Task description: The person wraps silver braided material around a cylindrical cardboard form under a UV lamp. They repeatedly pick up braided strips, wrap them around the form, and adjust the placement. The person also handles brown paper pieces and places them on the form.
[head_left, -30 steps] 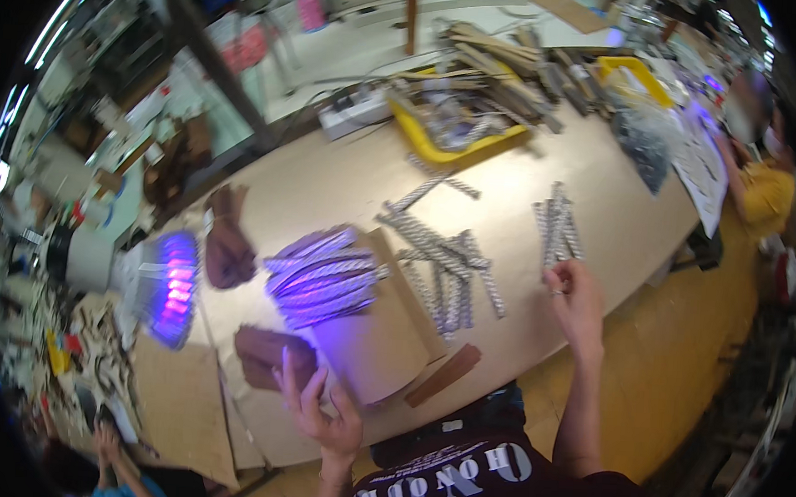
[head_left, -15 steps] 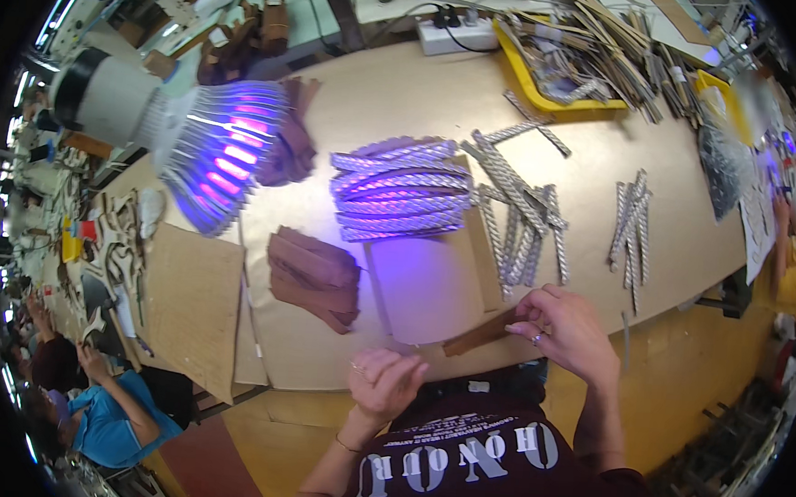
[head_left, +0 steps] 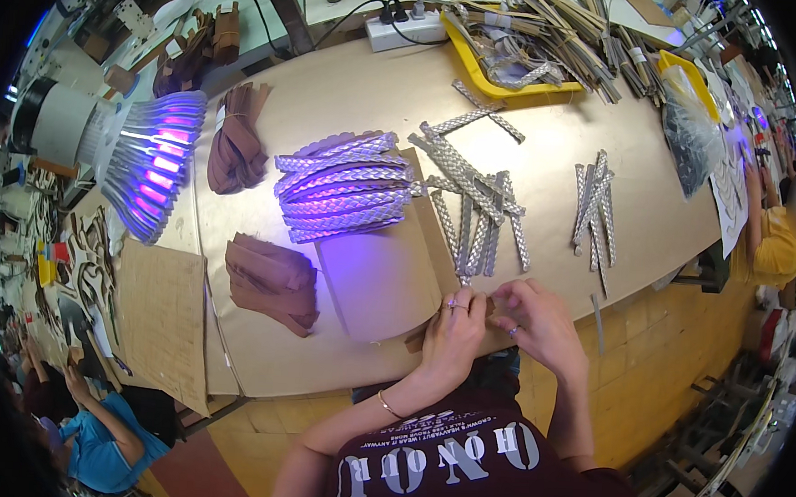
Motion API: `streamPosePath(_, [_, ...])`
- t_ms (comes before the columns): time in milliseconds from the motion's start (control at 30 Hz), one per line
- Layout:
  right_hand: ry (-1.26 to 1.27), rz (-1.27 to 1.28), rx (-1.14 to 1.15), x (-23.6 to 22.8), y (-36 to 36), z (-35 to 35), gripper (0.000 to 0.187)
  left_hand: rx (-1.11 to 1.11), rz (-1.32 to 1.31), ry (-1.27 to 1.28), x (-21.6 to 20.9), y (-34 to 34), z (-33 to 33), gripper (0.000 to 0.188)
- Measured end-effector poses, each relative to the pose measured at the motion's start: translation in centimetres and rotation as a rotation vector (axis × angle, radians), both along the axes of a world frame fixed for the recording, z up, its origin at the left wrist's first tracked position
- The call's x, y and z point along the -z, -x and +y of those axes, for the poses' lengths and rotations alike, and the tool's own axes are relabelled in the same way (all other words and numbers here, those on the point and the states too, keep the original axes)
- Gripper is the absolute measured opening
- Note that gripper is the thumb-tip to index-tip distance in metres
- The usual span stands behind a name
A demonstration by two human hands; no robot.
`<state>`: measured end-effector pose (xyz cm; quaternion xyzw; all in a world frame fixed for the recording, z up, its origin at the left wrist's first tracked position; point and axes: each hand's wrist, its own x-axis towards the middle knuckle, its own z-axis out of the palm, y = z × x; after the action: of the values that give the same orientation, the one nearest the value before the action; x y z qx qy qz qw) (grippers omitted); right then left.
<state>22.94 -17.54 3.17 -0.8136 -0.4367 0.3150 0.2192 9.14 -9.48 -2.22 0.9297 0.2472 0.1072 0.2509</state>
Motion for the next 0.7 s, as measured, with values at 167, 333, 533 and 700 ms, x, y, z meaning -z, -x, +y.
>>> streamPosePath(167, [0.006, 0.015, -0.022, 0.3, 0.3, 0.0, 0.033, -0.054, -0.075, 0.171, 0.4, 0.3, -0.5, 0.034])
streamPosePath(333, [0.001, -0.022, -0.044, 0.7, 0.2, -0.2, 0.034, -0.041, -0.020, 0.115, 0.3, 0.0, -0.6, 0.024])
streamPosePath(533, [0.026, -0.099, -0.093, 0.9, -0.1, -0.3, 0.037, -0.002, -0.262, 0.113, 0.7, 1.1, -0.4, 0.018])
streamPosePath(700, [0.099, -0.171, -0.174, -1.2, 0.5, 0.3, 0.047, 0.143, -0.634, 0.226, -3.4, 5.7, 1.9, 0.023])
